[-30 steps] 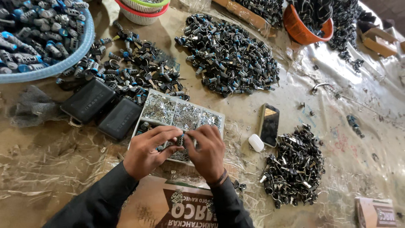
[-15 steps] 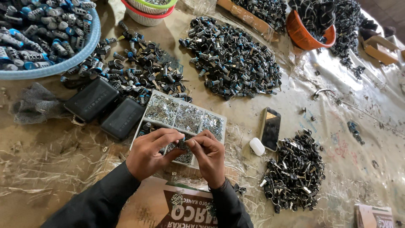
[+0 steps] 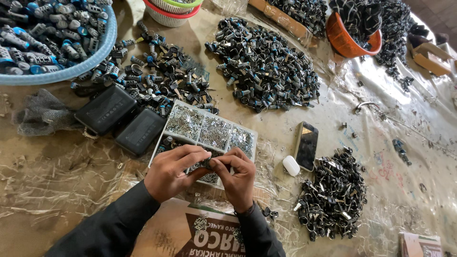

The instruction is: The person sits at a workbench covered with piles of small metal clamps and picks individual components from a compartment box. They fit the parts together by hand one at a time, pressing and twisting each piece to assemble it, and set the finished clamp aside.

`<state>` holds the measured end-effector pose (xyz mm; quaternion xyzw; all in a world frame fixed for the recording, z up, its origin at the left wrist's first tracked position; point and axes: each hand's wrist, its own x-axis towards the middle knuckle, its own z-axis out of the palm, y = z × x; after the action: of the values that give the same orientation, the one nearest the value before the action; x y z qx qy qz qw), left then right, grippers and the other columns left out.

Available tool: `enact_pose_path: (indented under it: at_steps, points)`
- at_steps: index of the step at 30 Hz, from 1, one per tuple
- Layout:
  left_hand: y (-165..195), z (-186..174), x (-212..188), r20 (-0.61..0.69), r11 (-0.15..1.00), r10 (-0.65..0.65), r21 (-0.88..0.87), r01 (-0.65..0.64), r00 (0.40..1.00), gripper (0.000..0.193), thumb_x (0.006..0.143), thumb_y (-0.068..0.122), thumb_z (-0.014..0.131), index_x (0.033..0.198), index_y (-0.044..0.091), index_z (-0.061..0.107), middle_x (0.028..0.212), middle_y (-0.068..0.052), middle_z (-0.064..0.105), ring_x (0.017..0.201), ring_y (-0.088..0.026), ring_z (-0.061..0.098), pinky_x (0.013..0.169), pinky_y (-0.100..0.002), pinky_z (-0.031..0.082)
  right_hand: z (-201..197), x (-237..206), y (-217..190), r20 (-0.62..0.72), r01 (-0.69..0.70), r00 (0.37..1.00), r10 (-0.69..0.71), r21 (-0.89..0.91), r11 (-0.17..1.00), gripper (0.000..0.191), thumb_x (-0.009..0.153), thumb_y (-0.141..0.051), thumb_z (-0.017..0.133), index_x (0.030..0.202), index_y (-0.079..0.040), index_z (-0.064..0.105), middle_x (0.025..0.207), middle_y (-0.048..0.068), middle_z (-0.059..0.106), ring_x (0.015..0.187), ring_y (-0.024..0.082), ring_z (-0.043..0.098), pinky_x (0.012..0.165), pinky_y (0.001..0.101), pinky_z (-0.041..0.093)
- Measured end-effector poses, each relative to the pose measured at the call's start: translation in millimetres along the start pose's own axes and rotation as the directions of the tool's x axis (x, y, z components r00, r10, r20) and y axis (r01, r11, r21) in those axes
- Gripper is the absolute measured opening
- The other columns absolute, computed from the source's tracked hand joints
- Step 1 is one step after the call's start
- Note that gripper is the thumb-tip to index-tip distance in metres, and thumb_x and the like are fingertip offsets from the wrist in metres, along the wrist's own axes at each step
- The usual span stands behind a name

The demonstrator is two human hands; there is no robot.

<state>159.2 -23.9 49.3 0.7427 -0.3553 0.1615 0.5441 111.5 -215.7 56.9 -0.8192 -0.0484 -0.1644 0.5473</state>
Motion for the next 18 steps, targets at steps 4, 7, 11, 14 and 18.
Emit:
enact_pose_path:
  at_steps: [4, 7, 11, 14, 18]
  points:
    - [-0.6, -0.2, -0.6, -0.003, 1.0, 0.017, 0.018, -0.017, 1.0, 0.037, 0.08, 0.014, 0.086, 0.113, 0.007, 0.072, 0.11, -0.008, 0.073, 0.093, -0.025, 0.074, 0.076, -0.034, 0.06, 0.7, -0.9, 1.4, -0.021, -0.024, 1.0, 0.024, -0.032, 0.999, 0.011, 0.089, -0.01, 0.079, 0.087, 0.0, 0.078, 0.079, 0.001, 0.063, 0.071, 0.008, 0.057, 0.061, 0.0245, 0.044]
    - [-0.3, -0.5, -1.2, -0.007, 1.0, 0.022, 0.022, -0.022, 1.0, 0.037, 0.079, 0.013, 0.085, 0.113, 0.007, 0.072, 0.11, -0.008, 0.073, 0.093, -0.025, 0.074, 0.076, -0.034, 0.06, -0.8, 0.3, 4.4, 0.015, -0.085, 0.996, 0.085, 0.032, 0.996, 0.016, 0.093, -0.012, 0.077, 0.086, 0.002, 0.075, 0.08, 0.002, 0.062, 0.072, 0.008, 0.054, 0.062, 0.0242, 0.041]
    - [0.1, -1.7, -1.6, -0.002, 1.0, 0.015, 0.027, -0.015, 1.0, 0.037, 0.079, 0.013, 0.085, 0.113, 0.007, 0.072, 0.109, -0.007, 0.073, 0.093, -0.025, 0.074, 0.075, -0.034, 0.06, -0.8, 0.6, 7.0, 0.045, -0.12, 0.992, 0.117, 0.073, 0.99, 0.019, 0.095, -0.013, 0.075, 0.086, 0.003, 0.074, 0.082, 0.002, 0.061, 0.074, 0.008, 0.052, 0.063, 0.0238, 0.04]
    - [0.5, -2.0, -1.8, 0.002, 0.999, 0.019, 0.026, -0.019, 1.0, 0.038, 0.079, 0.013, 0.085, 0.114, 0.007, 0.072, 0.11, -0.008, 0.073, 0.094, -0.026, 0.074, 0.076, -0.035, 0.06, 0.3, -0.1, 6.5, 0.044, -0.087, 0.995, 0.085, 0.059, 0.994, 0.018, 0.096, -0.012, 0.075, 0.086, 0.003, 0.073, 0.082, 0.002, 0.062, 0.074, 0.008, 0.053, 0.065, 0.0241, 0.041]
    - [-0.1, -1.6, -2.6, 0.008, 0.999, 0.033, 0.036, -0.033, 0.999, 0.038, 0.08, 0.013, 0.084, 0.115, 0.008, 0.072, 0.11, -0.008, 0.072, 0.093, -0.026, 0.074, 0.076, -0.035, 0.059, 2.0, -2.0, 3.9, -0.021, -0.068, 0.997, 0.068, -0.013, 0.998, 0.011, 0.091, -0.009, 0.078, 0.085, 0.0, 0.076, 0.078, 0.001, 0.062, 0.069, 0.008, 0.054, 0.06, 0.0242, 0.041]
